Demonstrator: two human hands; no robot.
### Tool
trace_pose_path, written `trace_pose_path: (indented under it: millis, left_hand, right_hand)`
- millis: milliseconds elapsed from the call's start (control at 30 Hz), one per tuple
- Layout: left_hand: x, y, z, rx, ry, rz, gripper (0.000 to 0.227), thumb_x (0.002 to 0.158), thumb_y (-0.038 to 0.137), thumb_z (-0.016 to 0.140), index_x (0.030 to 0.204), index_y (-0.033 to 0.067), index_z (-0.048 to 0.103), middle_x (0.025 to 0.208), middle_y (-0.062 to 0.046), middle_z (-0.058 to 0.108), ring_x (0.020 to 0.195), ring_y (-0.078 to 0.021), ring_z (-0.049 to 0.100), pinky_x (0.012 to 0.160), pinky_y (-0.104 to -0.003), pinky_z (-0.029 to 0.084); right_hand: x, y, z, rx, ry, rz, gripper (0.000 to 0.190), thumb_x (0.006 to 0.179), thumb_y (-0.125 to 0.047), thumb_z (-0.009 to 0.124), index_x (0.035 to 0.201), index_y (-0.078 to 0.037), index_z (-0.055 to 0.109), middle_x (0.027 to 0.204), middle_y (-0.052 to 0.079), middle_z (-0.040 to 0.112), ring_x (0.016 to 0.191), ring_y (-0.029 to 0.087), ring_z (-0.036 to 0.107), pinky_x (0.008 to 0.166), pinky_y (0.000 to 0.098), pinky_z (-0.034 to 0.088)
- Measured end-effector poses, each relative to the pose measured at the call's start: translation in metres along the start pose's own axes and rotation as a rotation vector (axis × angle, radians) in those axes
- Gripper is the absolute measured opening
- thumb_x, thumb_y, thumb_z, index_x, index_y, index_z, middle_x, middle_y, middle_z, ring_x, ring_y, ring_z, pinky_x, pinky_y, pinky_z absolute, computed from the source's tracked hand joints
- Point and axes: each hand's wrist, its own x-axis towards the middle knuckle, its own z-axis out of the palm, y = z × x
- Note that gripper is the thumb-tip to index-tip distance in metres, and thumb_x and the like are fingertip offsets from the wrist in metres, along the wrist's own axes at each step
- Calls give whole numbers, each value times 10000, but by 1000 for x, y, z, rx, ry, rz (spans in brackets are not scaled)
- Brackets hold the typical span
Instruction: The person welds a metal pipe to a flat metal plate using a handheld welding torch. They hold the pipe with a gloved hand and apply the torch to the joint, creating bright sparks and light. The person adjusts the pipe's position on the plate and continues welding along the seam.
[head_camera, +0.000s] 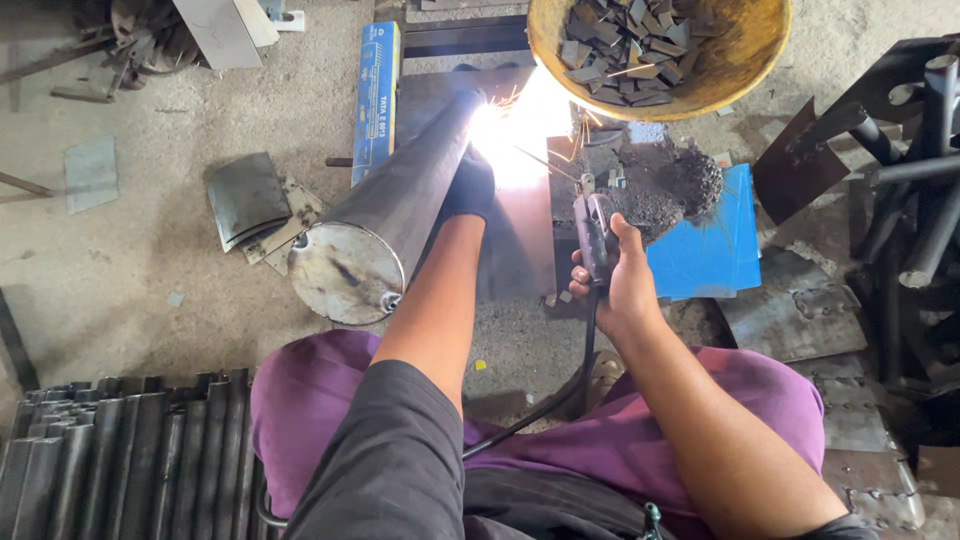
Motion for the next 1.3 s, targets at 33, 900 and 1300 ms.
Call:
trace_pose_path:
  millis: [33,900,1300]
  left_hand:
    - [-1,-1,2,15,-49,-34,233,943,223,639,980,9,723,900,-236,709,843,-431,678,810,-513,542]
    - [-7,-16,38,-257,-122,-148,354,964,227,565,1227,12,667,1125,-266,712,1005,-428,696,875,-480,550]
    - [-7,-23,-9,-117,-249,-157,372,968,317,643,1244,73,688,1221,-207,698,1162,-398,638,1011,-472,504]
  right_hand:
    - [1,0,0,0,-2,5,491,945,-563,580,1076,-89,575,828,95,555,591,158,515,515,312,426]
    - [3,-16,-6,228,49,-127,448,968,-577,542,951,-130,578,765,89,559,587,189,515,517,327,406]
    - [7,-23,-13,165,71,-116,442,952,-580,567,936,-138,586,765,95,588,589,191,523,511,320,404]
